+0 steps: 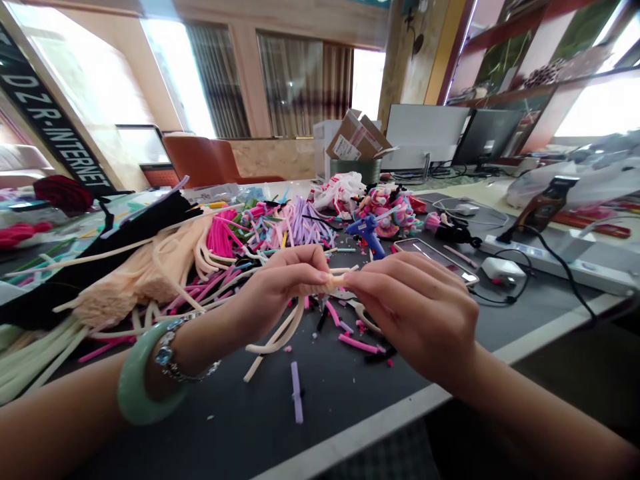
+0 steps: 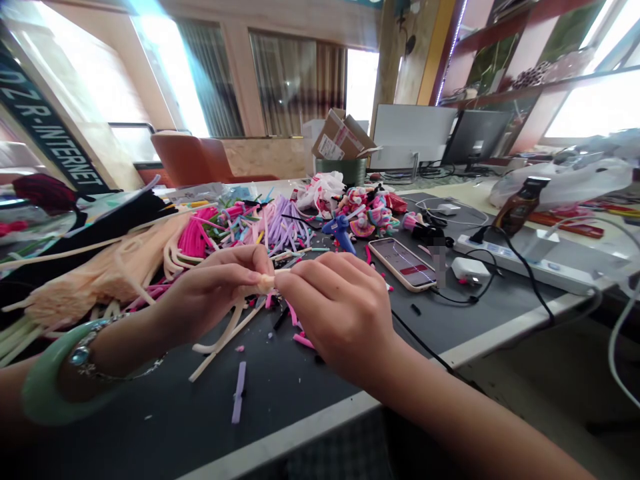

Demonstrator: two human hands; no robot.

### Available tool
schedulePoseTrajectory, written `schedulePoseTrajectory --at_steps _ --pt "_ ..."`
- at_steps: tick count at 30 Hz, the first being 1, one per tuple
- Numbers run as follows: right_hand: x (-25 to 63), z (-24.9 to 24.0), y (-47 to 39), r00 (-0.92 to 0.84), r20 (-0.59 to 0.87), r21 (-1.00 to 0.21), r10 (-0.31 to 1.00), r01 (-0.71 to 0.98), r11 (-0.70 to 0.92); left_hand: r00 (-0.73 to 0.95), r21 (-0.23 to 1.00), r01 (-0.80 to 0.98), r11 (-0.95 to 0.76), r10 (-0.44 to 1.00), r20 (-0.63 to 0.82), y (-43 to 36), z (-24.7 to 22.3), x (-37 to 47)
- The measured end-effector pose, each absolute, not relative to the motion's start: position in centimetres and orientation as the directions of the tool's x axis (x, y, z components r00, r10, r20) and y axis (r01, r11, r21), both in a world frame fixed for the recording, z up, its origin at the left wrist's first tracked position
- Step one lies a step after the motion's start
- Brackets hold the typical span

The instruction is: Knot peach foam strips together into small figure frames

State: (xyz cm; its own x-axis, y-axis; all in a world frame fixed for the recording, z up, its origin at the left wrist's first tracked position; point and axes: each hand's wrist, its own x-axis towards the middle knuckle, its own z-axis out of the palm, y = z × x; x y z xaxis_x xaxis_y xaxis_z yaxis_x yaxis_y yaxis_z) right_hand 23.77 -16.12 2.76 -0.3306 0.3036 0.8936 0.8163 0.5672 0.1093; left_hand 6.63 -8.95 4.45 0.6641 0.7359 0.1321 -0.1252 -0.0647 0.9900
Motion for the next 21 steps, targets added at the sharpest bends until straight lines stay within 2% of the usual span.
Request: schedulePoseTrajectory --at_steps 21 --pt "23.87 2.88 -16.19 -0.342 0.889 0.116 0.303 0.811 0.573 0.654 0.987 -0.155 0.035 0.753 0.076 -9.43 4.58 6.71"
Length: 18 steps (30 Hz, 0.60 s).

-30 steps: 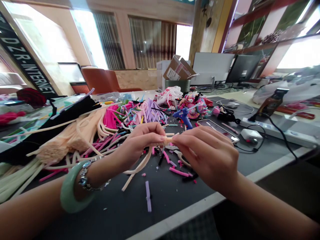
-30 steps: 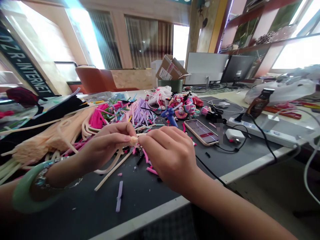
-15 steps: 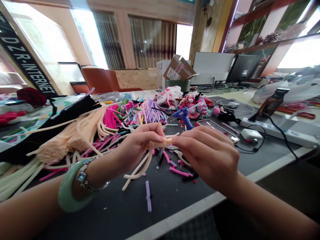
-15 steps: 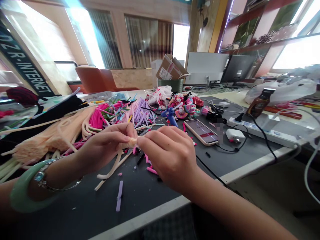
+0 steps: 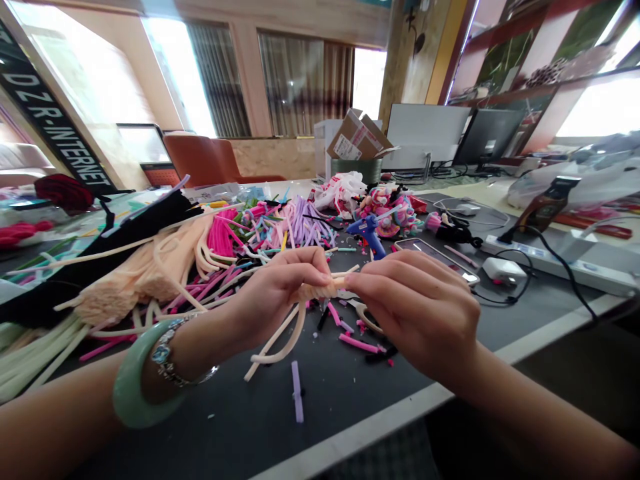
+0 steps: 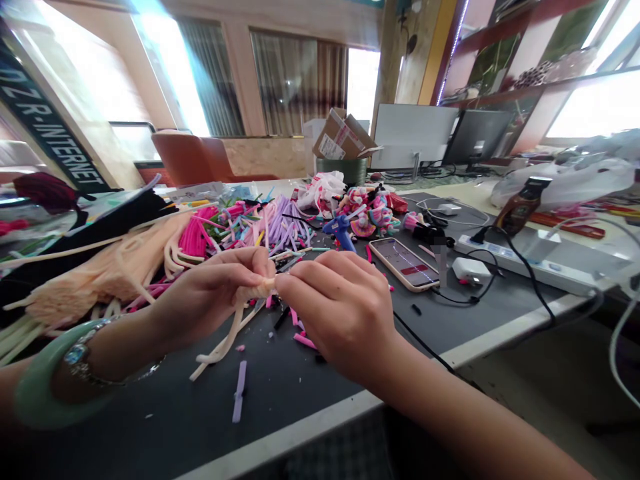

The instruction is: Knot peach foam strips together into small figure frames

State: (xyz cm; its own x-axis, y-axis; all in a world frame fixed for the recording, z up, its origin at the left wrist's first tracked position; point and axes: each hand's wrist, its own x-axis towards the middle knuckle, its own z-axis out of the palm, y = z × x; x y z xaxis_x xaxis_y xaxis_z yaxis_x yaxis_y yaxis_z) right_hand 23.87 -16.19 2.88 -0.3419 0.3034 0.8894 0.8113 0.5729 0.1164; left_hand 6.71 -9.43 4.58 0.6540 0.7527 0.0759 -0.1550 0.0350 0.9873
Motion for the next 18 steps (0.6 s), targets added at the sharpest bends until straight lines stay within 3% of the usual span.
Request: schedulePoseTrajectory --at_steps 10,18 --pt "23.92 2.62 -15.52 -0.291 0.88 0.042 0.375 0.834 0.55 0.595 0.989 -0.143 -0.031 0.796 0.111 -9.3 4.17 6.83" --pt "24.23 3.23 -15.83 -0.286 0.895 0.099 0.341 0.875 0.473 0.552 0.987 -0.089 -0.136 0.818 0.163 -9.17 3.94 6.8"
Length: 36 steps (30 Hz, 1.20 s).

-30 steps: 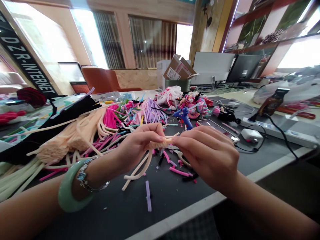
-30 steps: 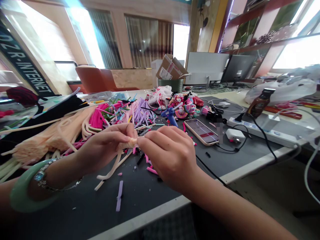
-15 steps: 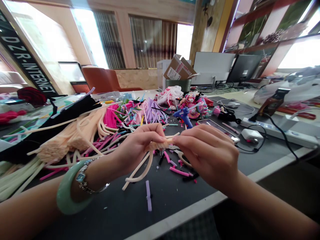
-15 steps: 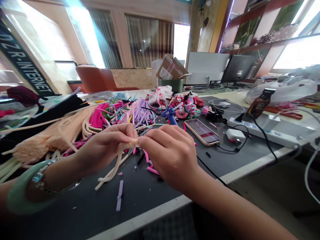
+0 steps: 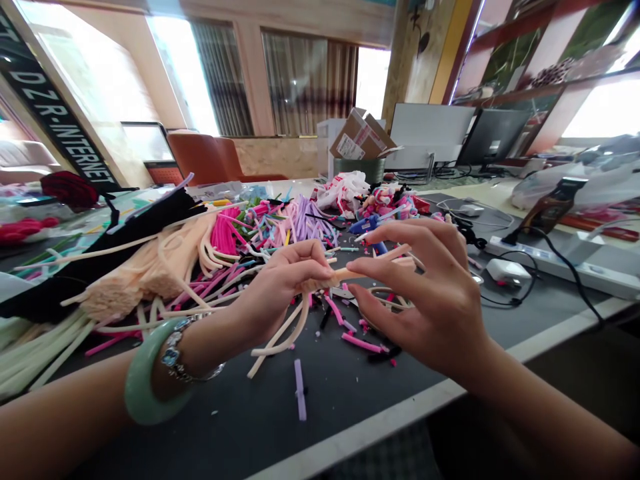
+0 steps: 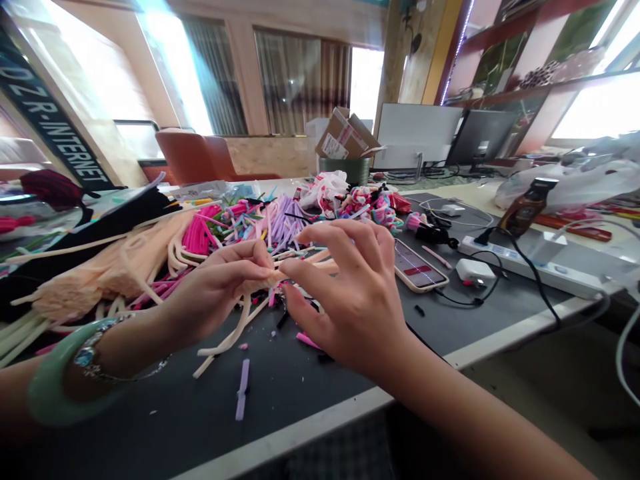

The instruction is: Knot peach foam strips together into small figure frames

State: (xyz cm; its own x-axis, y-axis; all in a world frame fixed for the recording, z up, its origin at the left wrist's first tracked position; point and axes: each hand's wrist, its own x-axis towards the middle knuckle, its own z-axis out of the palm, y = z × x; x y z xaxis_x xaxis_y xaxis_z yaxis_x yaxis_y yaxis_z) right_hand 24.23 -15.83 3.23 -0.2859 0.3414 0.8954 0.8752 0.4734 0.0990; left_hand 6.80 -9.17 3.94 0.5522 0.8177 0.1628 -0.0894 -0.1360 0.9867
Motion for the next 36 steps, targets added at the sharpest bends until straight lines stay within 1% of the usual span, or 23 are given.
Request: schedulePoseTrajectory --at_steps 4,7,10,13,17,21,29,33,36 --pt "24.14 3.03 -15.95 -0.309 0.902 0.143 0.301 0.872 0.469 0.557 0.985 -0.098 -0.145 0.812 0.175 -9.23 3.82 6.92" --pt "23.98 3.08 -15.98 -0.299 0.912 0.139 0.282 0.87 0.474 0.562 0.985 -0.101 -0.142 0.808 0.174 -9.34 3.88 7.0" --pt "23.95 3.39 -16.03 -0.237 0.943 0.083 0.235 0.848 0.523 0.542 0.985 -0.084 -0.152 0.822 0.173 -9.4 3.99 7.0" --pt "24.06 3.59 -16.0 -0.164 0.964 -0.003 0.211 0.781 0.624 0.525 0.984 -0.048 -0.174 0.833 0.173 -9.39 4.06 6.97" --pt "24.14 3.38 -15.82 -0.061 0.967 -0.142 0.246 0.675 0.724 0.523 0.981 -0.034 -0.193 0.833 0.182 -9.35 4.11 6.96" --pt "24.01 3.18 -15.78 0.001 0.954 -0.237 0.299 0.614 0.753 0.523 0.98 -0.036 -0.198 0.832 0.187 -9.34 4.08 6.95" --pt "23.72 3.13 -16.09 0.023 0.924 -0.331 0.383 0.554 0.764 0.479 0.98 -0.042 -0.193 0.857 0.19 -9.41 4.21 6.89" --pt "23.64 3.12 -16.19 0.059 0.923 -0.355 0.381 0.51 0.783 0.466 0.975 -0.046 -0.216 0.859 0.212 -9.36 4.26 6.8" --pt "23.66 3.19 -16.11 0.069 0.935 -0.335 0.349 0.502 0.798 0.468 0.971 -0.033 -0.236 0.855 0.224 -9.25 4.19 6.79"
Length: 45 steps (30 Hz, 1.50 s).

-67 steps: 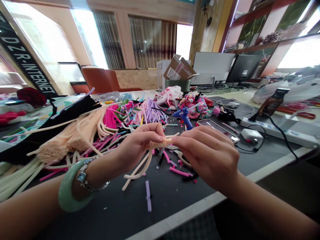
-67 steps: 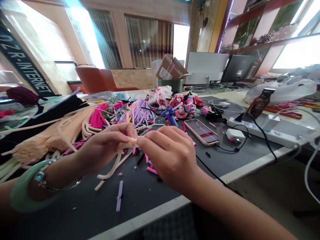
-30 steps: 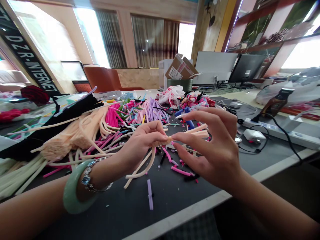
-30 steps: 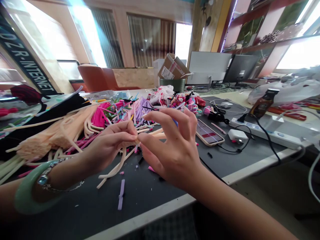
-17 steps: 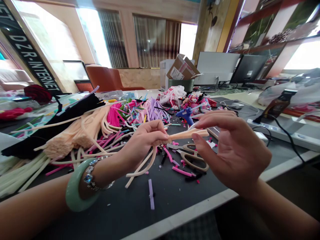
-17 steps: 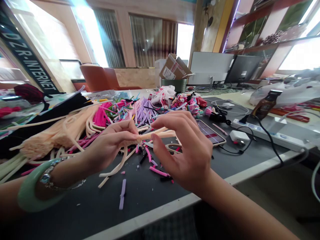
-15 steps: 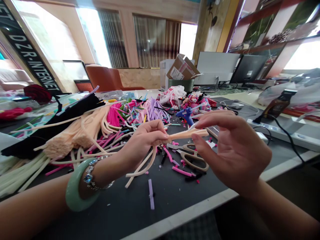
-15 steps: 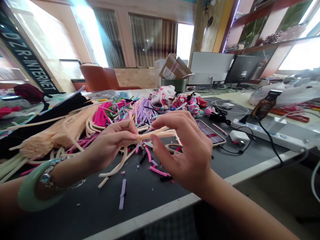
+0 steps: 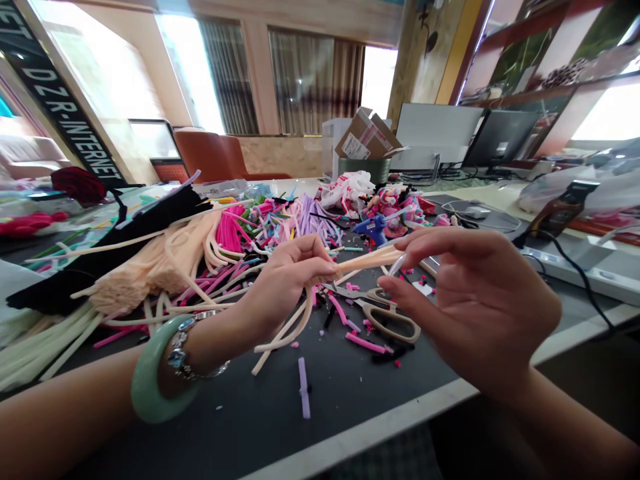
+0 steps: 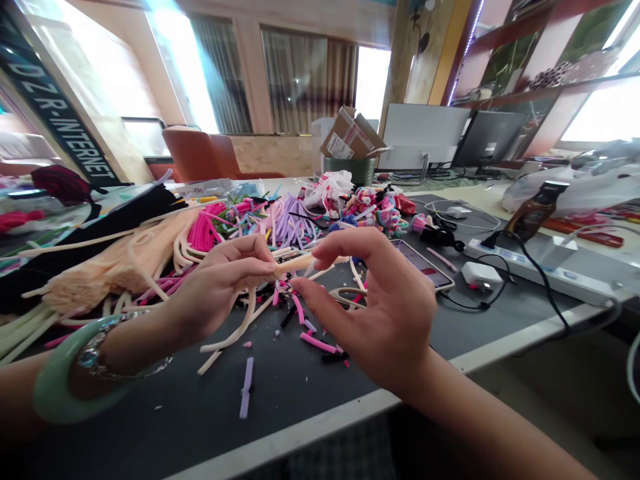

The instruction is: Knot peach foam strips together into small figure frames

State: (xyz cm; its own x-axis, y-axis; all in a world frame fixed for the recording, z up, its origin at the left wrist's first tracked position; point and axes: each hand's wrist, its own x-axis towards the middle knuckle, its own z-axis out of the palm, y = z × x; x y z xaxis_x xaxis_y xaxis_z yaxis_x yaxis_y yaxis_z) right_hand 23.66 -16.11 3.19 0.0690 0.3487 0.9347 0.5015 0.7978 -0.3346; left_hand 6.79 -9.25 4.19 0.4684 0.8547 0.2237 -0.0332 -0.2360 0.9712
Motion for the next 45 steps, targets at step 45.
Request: schedulePoseTrajectory --at_steps 45 --pt "24.56 2.84 -15.73 -0.14 0.923 -0.18 0.358 0.667 0.723 0.475 0.964 -0.025 -0.263 0.846 0.243 -9.01 3.74 6.69"
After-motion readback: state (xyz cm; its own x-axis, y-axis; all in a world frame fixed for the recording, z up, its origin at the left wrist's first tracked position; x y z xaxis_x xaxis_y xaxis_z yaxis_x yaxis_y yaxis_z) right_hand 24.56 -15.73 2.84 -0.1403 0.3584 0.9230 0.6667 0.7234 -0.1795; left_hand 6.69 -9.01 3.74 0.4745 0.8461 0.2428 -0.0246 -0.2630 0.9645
